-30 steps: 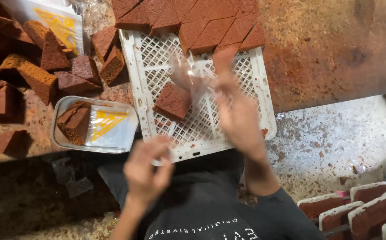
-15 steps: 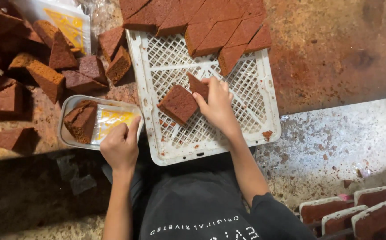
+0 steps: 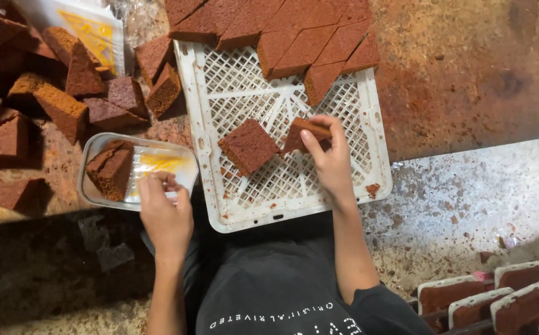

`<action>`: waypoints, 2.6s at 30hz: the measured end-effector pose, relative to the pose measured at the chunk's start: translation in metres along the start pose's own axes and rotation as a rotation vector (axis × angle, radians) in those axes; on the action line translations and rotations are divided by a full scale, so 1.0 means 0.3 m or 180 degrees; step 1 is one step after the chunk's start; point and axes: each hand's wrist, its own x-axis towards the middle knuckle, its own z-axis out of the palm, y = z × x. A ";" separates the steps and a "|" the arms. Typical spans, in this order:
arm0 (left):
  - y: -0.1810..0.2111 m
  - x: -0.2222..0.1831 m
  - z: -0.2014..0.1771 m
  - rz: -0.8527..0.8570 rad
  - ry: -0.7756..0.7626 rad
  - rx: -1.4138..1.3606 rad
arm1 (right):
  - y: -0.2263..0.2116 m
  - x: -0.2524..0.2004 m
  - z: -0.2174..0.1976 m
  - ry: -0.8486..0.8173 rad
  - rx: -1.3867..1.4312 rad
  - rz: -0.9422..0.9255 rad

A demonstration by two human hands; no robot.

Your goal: Packing diamond-shaped cake pieces from a production tray into a plastic container

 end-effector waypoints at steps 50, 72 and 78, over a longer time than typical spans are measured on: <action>0.427 0.007 -0.054 0.1025 -0.0014 0.0602 | -0.298 -0.219 0.017 -0.0148 -0.1414 -0.2326; 0.353 -0.087 -0.151 0.1563 -0.0795 -0.1280 | -0.234 -0.109 -0.028 -0.1503 -0.1280 -0.1098; 0.091 0.022 -0.012 0.0554 -0.0172 0.0489 | -0.192 0.034 0.123 -0.0297 -0.0963 -0.1592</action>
